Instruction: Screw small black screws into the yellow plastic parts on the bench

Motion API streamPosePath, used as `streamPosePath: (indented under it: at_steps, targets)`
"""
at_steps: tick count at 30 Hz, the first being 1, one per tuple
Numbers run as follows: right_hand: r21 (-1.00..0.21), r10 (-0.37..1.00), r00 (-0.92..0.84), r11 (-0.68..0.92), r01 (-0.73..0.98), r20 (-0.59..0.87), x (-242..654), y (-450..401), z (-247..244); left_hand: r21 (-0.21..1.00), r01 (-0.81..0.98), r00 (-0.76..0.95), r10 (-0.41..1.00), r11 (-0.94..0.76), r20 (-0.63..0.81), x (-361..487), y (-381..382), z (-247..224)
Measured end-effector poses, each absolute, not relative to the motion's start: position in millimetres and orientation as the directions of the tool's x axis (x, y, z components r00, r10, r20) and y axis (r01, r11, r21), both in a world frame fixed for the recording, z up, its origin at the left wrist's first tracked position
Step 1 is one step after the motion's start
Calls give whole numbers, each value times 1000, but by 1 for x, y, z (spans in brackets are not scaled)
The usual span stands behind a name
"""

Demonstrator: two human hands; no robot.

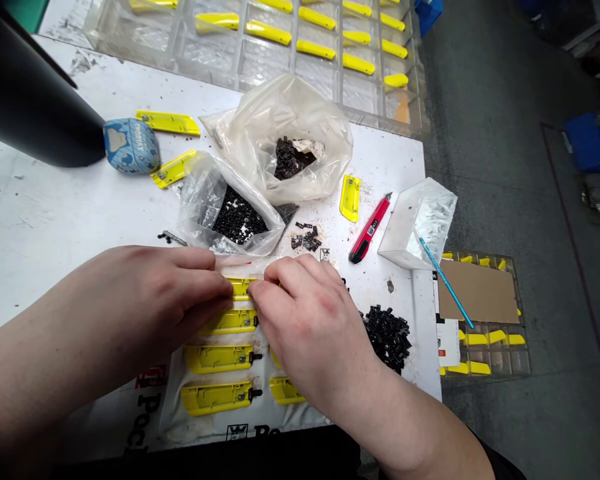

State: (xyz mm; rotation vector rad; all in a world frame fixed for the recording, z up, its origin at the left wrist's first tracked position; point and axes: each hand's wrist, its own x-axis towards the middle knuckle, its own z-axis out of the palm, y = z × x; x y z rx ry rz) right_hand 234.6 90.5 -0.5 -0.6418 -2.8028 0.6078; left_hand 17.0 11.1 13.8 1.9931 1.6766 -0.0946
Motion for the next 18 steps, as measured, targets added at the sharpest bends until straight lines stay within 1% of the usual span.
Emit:
streamPosePath:
  at_steps: [4, 7, 13, 18]
  targets:
    - [-436, 454, -885, 820, 371, 101, 236, 90, 0, 354, 931, 231, 893, -87, -386, 16, 11, 13]
    - [-432, 454, -886, 821, 373, 97, 236, 90, 0, 358, 929, 231, 903, -94, -362, 16, 9, 10]
    - [-436, 460, -883, 816, 379, 95, 236, 90, 4, 394, 905, 272, 930, -159, -249, 14, 6, 7]
    - [-428, 471, -878, 813, 394, 87, 243, 94, 10, 450, 878, 253, 955, -160, -155, 17, 2, 5]
